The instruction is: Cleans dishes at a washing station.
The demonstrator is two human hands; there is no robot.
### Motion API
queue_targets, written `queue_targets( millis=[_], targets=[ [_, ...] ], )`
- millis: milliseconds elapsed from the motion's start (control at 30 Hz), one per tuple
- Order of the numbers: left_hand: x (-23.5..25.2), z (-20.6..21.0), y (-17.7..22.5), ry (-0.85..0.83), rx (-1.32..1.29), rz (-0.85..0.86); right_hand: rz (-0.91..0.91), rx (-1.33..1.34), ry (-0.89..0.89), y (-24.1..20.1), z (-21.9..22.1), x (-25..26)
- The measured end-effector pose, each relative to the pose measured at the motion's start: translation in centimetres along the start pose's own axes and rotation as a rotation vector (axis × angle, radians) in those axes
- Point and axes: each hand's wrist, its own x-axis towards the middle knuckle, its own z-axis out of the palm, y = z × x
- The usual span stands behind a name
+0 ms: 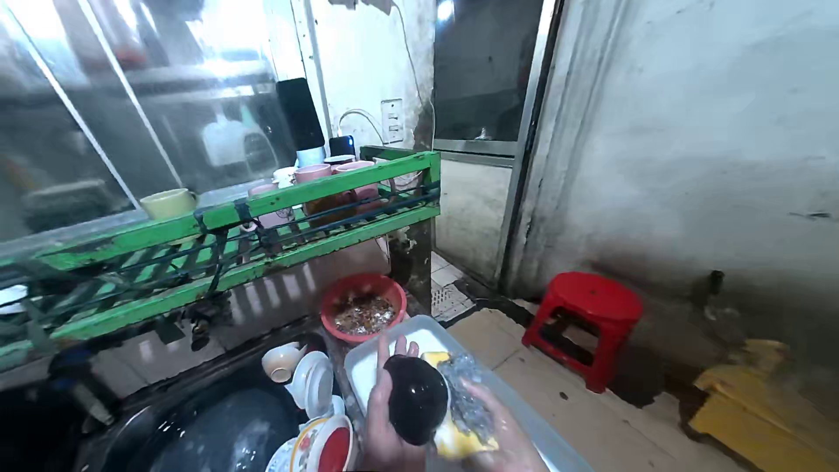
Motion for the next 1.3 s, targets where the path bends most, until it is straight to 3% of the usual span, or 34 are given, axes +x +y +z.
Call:
queue_targets(
  millis=[100,200,333,467,600,667,733,833,900,1000,1100,1133,1200,1300],
  targets=[
    [-0.5,0.5,-1.3,0.041,0.146,0.134,-0.022,-0.143,-0.066,-0.4,-0.7,0.0],
    [-1.0,1.5,-2.1,0.173,0.142,0.131,0.016,-0.126,-0.145,-0.8,-1.8,0.6],
    [-2.3,0.6,-3.7,0.074,0.338,0.229,0.116,-0.075,-0.094,-1.6,-1.2,-0.2],
    [-2.4,0.7,-3.6,0.229,0.187,0.189,0.140,-0.249,-0.065,-2.0,-2.0,0.0],
    [-1.1,2.3,-0.8,0.627,0.124,-0.018,-0.052,-0.752,0.001,-3.9,-3.2,0.3],
    [-1.1,2.7,-0.2,0.697,0.210,-0.162,-0.190,-0.911,-0.018,-5.3,-2.7,-0.1],
    [-1.6,2.9,-0.8,0.651,0.265,-0.283,-0.386,-1.085,-0.189,-6.1,-2.7,-0.5],
    [-1.8,4.3,-2.2,0.638,0.238,-0.353,-0.734,-1.423,-0.655,-6.2,-4.2,0.9],
    [-1.6,4.6,-2.6,0.648,0.303,-0.348,-0.818,-1.488,-0.647,-5.5,-4.4,2.0],
    [-1.0,4.5,-3.1,0.677,0.473,-0.258,-0.651,-1.552,-0.424,-4.8,-1.6,1.9],
    [-1.3,3.6,-4.1,0.617,0.658,-0.120,-0.128,-1.604,-0.233,-6.0,3.0,2.5],
    [-1.3,3.2,-4.1,0.576,0.691,-0.098,-0.066,-1.579,-0.197,-6.0,3.5,2.9],
    [-0.8,3.2,-3.5,0.605,0.648,-0.067,-0.254,-1.605,-0.259,-5.0,2.4,2.3],
    [0.4,3.1,-0.3,0.628,0.433,-0.223,-1.024,-1.534,-0.623,-2.6,-3.1,3.0]
  ],
)
